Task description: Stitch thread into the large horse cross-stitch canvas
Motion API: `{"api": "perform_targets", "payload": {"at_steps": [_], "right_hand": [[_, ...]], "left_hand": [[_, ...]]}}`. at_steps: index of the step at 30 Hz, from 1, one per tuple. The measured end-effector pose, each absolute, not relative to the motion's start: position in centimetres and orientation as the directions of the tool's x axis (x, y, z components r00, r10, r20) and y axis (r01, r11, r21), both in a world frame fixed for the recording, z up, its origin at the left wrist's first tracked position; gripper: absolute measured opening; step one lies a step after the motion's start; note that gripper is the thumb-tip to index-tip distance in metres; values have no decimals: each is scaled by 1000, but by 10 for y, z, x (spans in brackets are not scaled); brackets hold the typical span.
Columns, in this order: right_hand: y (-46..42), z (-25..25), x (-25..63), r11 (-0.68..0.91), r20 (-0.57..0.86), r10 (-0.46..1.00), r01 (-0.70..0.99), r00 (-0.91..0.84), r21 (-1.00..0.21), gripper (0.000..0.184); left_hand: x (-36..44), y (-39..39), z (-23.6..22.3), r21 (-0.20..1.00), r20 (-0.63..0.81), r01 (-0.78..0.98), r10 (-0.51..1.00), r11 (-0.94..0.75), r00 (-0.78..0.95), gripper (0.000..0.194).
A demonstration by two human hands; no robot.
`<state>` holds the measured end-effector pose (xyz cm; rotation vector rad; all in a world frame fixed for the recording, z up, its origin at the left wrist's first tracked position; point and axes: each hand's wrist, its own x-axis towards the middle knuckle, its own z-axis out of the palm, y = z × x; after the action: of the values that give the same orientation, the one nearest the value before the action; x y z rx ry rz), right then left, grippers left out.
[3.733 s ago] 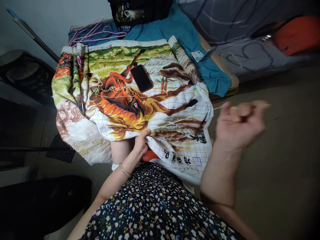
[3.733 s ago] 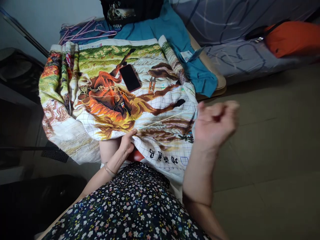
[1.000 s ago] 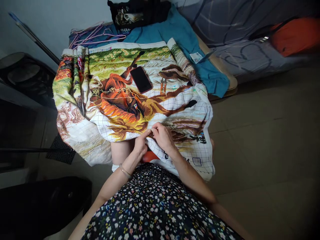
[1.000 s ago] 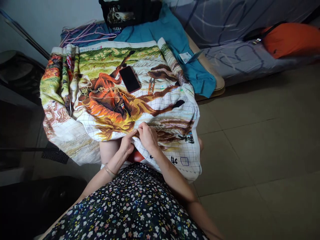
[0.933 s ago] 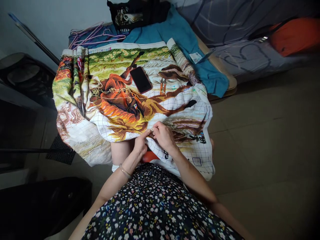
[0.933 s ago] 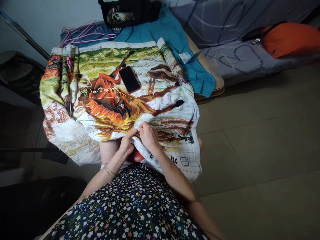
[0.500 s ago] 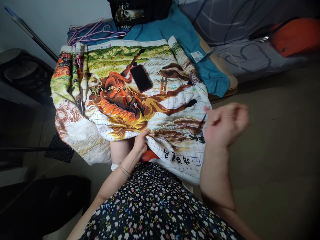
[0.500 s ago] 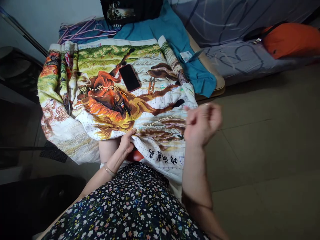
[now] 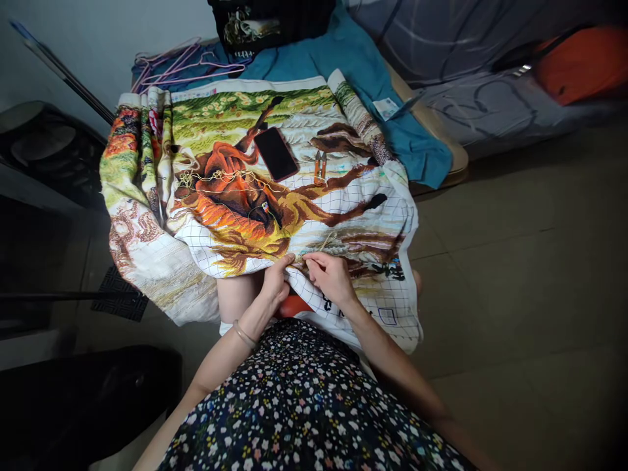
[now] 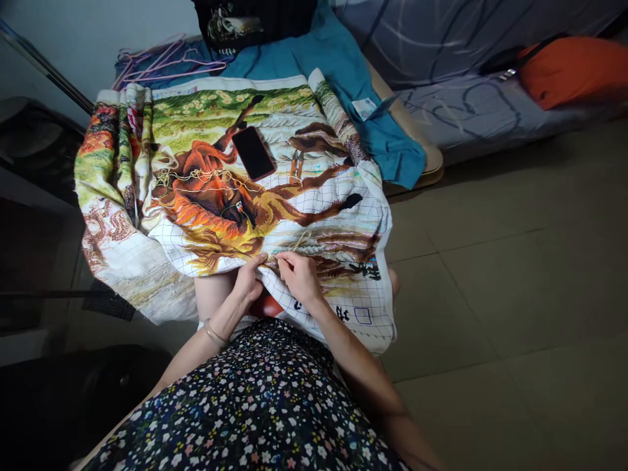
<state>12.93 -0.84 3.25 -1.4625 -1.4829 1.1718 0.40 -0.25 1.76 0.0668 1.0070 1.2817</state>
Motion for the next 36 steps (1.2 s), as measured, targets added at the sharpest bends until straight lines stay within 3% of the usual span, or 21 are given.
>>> {"api": "perform_targets", "payload": {"at_steps": [12, 20, 26, 36], "right_hand": [[-3, 34, 130, -13, -58, 994, 406, -98, -914, 32], [0, 45, 126, 45, -10, 994, 493, -107, -869, 21], [-7, 36, 121, -138, -174, 982, 343, -77, -929, 14], [-8, 16, 113, -82, -82, 997, 282, 9, -956, 19]], "left_hand": [[4, -3, 20, 558, -589, -756, 805, 343, -70, 18], [4, -3, 20, 574, -581, -744, 810, 343, -75, 19], [3, -2, 18, 575, -587, -735, 807, 361, -63, 19], [3, 2, 19, 597, -614, -728, 776, 337, -144, 14]]}}
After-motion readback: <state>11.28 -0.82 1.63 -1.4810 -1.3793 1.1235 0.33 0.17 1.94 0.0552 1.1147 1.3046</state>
